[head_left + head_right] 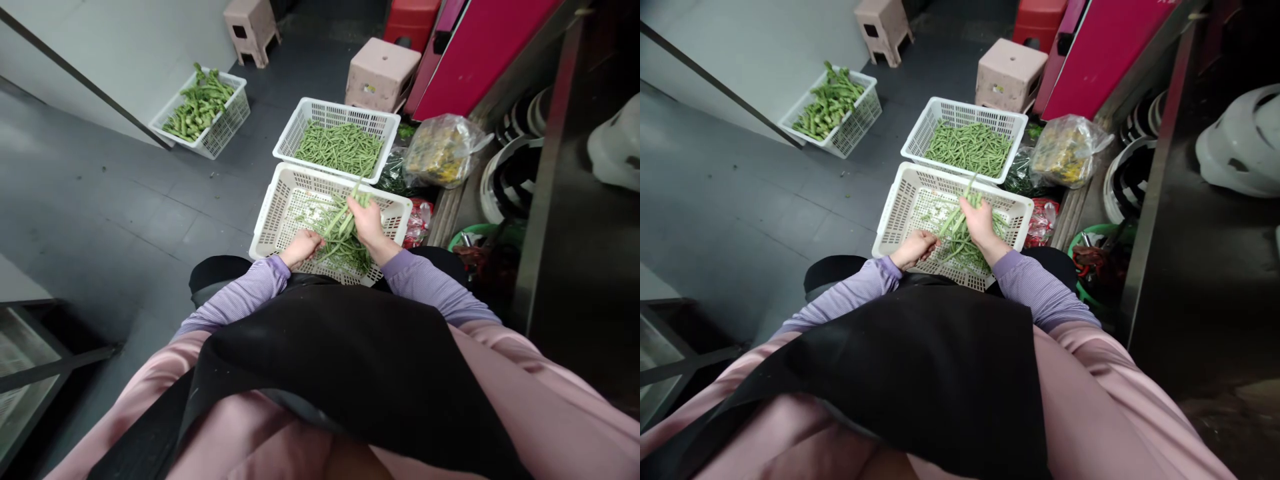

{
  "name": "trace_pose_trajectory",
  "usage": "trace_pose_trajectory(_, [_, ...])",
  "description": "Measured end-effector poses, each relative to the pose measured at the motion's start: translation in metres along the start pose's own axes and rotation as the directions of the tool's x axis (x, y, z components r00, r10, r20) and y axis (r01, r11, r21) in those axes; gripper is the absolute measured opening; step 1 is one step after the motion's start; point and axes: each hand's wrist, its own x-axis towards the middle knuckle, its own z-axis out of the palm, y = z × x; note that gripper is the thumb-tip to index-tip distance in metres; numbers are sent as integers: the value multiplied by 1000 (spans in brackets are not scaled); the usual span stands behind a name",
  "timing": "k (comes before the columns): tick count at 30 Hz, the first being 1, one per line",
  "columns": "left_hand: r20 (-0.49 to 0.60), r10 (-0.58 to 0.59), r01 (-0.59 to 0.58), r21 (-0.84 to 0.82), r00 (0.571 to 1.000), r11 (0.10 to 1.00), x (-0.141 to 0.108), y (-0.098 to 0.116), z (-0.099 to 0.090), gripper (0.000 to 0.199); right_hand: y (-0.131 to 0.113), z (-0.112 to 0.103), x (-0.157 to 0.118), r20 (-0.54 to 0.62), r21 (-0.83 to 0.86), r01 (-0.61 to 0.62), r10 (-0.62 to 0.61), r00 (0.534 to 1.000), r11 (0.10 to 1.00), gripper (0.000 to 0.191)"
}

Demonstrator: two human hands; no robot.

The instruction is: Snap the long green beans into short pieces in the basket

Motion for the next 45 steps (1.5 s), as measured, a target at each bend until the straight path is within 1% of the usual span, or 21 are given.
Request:
trace_pose_trajectory(3, [-112,-98,125,268,989,955,15,-14,-10,29,-1,9,-17,-64,-87,159,-165,984,983,20])
trace_pose_trajectory(5, [-115,-110,141,318,987,937,22,-15,-22,37,-2,11,-22,18,-95,84,-83,996,992,18])
trace_pose_trajectory(7, [-85,-46,61,182,995,981,24,-6,-33,44,-4,10,-22,161,-100,-97,112,981,990,15])
trace_pose_trajectory(9, [-50,64,-67,-49,997,997,23,12,-37,48,-7,8,-22,280,-113,-260,282,917,959,16])
trace_pose_trajectory(11, [-2,154,-150,-234,988,961,21,33,-36,43,-9,7,-23,346,-100,-354,366,864,930,16])
trace_pose_trajectory(14, [-24,204,-199,-368,979,908,21,57,-32,30,-10,10,-27,403,-71,-417,408,819,906,14])
trace_pose_trajectory(16, [-92,204,-223,-416,975,882,23,63,-33,30,-10,11,-29,402,-62,-418,406,821,906,15])
trace_pose_trajectory(20, [-195,208,-274,-430,959,860,32,59,-42,34,-10,10,-30,378,-47,-395,382,843,918,20])
trace_pose_trajectory(23, [-250,241,-324,-379,938,867,39,55,-48,31,-11,8,-31,424,-70,-407,397,814,911,21])
trace_pose_trajectory(26, [-329,365,-443,-201,871,874,32,56,-48,26,-10,9,-30,411,-85,-383,382,828,920,23])
trace_pose_trajectory(28, [-335,529,-552,31,780,833,14,57,-43,22,-9,8,-25,325,-78,-350,355,876,934,23])
trace_pose_trajectory(29, [-288,619,-601,161,730,783,1,57,-40,21,-9,6,-21,275,-60,-339,342,899,939,22])
trace_pose_trajectory(31, [-95,752,-681,363,652,636,-26,55,-30,18,-11,2,-12,177,20,-336,328,928,942,21])
trace_pose_trajectory(33, [31,797,-735,411,603,539,-48,51,-20,18,-15,-4,-4,85,134,-327,318,944,935,20])
trace_pose_trajectory(34, [36,798,-744,388,602,544,-54,49,-16,19,-16,-6,-1,58,178,-322,317,947,930,20])
trace_pose_trajectory(35, [14,784,-741,337,621,581,-56,47,-12,20,-18,-7,-1,58,199,-329,324,944,923,20])
trace_pose_trajectory(37, [-36,712,-696,184,701,694,-48,43,-8,22,-18,-5,-6,161,161,-404,380,911,900,19])
trace_pose_trajectory(39, [-56,626,-624,53,778,780,-31,38,-8,19,-17,0,-17,321,53,-505,464,825,861,20])
trace_pose_trajectory(40, [-63,599,-599,27,798,801,-22,35,-9,18,-16,2,-22,386,7,-537,493,780,843,22])
trace_pose_trajectory(42, [-82,586,-583,61,806,810,-8,30,-14,15,-16,6,-32,470,-27,-558,503,726,830,23])
trace_pose_trajectory(45, [-49,665,-633,260,745,729,0,24,-21,15,-15,8,-40,495,-52,-549,499,711,834,17])
